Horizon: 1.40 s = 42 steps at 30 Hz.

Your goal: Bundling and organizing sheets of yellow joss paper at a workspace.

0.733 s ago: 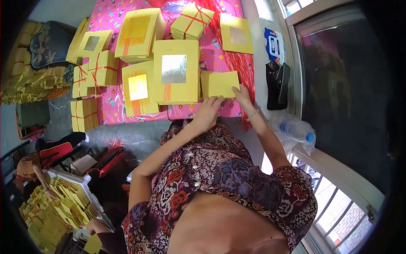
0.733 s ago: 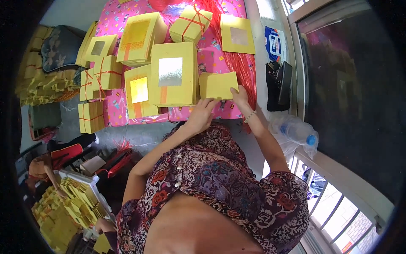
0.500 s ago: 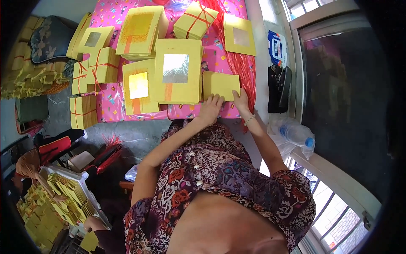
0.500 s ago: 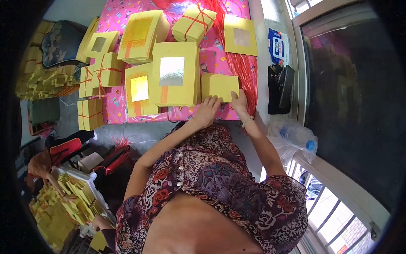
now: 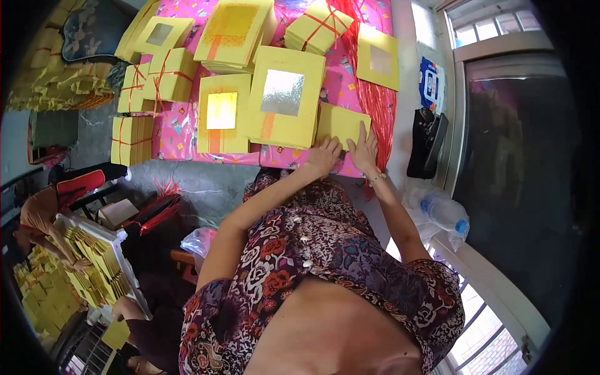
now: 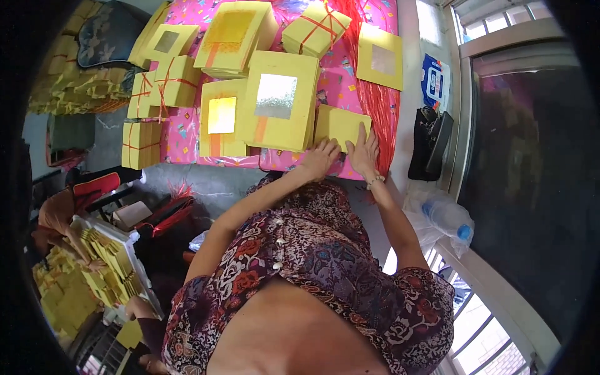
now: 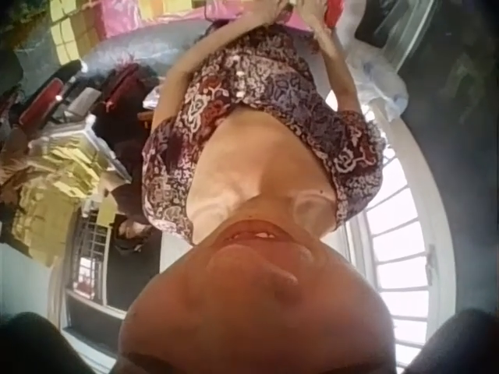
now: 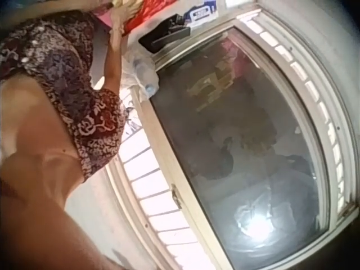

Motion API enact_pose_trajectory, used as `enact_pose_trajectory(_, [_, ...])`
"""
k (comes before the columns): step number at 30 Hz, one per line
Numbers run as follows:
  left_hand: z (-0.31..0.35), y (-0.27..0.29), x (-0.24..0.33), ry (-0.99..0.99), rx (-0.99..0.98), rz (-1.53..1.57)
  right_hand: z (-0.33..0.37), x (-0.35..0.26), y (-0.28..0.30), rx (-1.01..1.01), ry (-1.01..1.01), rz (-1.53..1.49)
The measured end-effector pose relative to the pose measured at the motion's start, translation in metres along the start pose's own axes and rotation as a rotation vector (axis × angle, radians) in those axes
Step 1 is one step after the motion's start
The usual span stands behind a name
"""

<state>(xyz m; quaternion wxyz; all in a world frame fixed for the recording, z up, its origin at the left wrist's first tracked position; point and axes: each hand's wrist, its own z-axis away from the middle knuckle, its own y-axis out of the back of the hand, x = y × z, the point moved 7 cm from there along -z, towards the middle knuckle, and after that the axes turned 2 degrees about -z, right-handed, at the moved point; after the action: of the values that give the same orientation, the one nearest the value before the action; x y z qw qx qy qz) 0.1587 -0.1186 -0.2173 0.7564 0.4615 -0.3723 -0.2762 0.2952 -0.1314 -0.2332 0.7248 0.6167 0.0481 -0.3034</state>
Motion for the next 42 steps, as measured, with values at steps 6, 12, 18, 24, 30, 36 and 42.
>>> enact_pose_trajectory(6, [0.007,0.045,0.010,0.011,0.145,0.268,-0.012,-0.002,0.025,0.116,0.074,-0.038])
enact_pose_trajectory(12, [0.045,0.127,0.024,-0.164,0.319,0.591,-0.021,-0.049,0.087,0.251,0.198,-0.115])
enact_pose_trajectory(18, [0.107,0.182,-0.038,-0.093,0.582,0.651,-0.001,-0.170,0.111,0.030,0.533,-0.362])
enact_pose_trajectory(24, [0.145,0.176,-0.115,0.064,0.672,0.375,0.018,-0.224,0.075,-0.040,0.826,-0.057])
enact_pose_trajectory(30, [0.150,0.160,-0.141,0.101,0.642,0.305,0.005,-0.228,0.072,-0.085,0.856,-0.019])
enact_pose_trajectory(36, [0.150,0.152,-0.154,0.114,0.644,0.453,-0.011,-0.232,0.074,-0.223,0.861,-0.064])
enact_pose_trajectory(42, [0.149,0.149,-0.161,0.158,0.629,0.499,-0.021,-0.228,0.072,-0.318,0.725,-0.184])
